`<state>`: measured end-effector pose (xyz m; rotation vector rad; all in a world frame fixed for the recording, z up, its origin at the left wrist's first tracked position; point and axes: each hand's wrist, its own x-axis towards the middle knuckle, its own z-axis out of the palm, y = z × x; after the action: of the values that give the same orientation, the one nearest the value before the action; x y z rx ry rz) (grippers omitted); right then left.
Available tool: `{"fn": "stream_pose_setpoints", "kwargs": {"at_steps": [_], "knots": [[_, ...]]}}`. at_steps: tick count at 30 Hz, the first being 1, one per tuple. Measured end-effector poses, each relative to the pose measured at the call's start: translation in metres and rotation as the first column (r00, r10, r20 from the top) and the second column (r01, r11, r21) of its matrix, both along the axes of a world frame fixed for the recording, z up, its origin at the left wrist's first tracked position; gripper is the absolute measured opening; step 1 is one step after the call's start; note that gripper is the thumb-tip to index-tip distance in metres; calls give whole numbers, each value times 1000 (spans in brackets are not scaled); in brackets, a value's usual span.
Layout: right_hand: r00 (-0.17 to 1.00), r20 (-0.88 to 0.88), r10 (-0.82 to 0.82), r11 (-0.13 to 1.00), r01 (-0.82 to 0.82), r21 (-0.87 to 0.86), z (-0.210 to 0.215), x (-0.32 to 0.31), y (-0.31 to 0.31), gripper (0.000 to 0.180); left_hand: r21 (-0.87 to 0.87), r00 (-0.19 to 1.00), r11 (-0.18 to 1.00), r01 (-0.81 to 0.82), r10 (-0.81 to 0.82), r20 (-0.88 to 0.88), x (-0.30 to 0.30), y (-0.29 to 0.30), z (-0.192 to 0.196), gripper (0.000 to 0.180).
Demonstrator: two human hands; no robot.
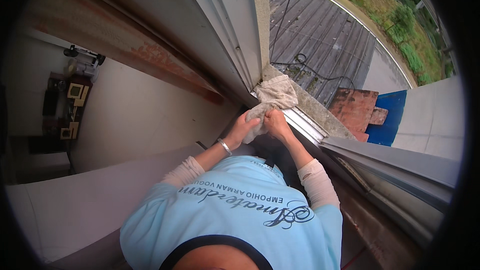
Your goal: The person cleans the upper window frame and sill using a cloth and a red-handled screwdriver. They repeatedly scrape the metal track with the screwdriver and wipe the area with the cloth, working along the length of the frame.
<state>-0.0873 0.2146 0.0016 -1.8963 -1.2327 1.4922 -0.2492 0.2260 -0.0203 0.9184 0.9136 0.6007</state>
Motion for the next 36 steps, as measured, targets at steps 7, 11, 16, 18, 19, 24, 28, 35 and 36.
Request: {"fn": "stream_pose_setpoints", "kwargs": {"at_steps": [7,11,16,18,19,24,28,35,36], "knots": [[883,-344,-321,935,352,32,-39,-35,-9,35,-115,995,993,-32,42,94,-1,7,0,27],[889,-332,-316,937,346,36,-38,-28,-12,37,-135,991,991,-16,33,126,1,3,-7,30],[955,295,-19,943,-81,324,-16,1,-9,22,-90,994,995,37,-27,109,9,-4,-12,43],[911,412,-2,891,-186,415,-25,-1,-11,18,-116,995,992,52,-41,94,12,-4,-10,42],[885,466,6,858,-244,453,-28,-3,-11,17,-125,995,991,49,-39,87,11,-4,-10,42],[802,584,125,843,-397,364,-23,5,0,12,-99,996,993,64,-57,68,0,-1,-12,43],[669,734,116,790,-510,340,-18,18,-4,10,-134,995,987,94,-87,59,1,-1,-8,43],[759,644,94,782,-457,425,-42,33,-16,22,-96,988,984,151,-153,-11,6,-9,-14,41],[780,620,83,785,-434,441,-45,32,-18,21,-81,988,985,151,-154,-27,6,-10,-16,41]]}}
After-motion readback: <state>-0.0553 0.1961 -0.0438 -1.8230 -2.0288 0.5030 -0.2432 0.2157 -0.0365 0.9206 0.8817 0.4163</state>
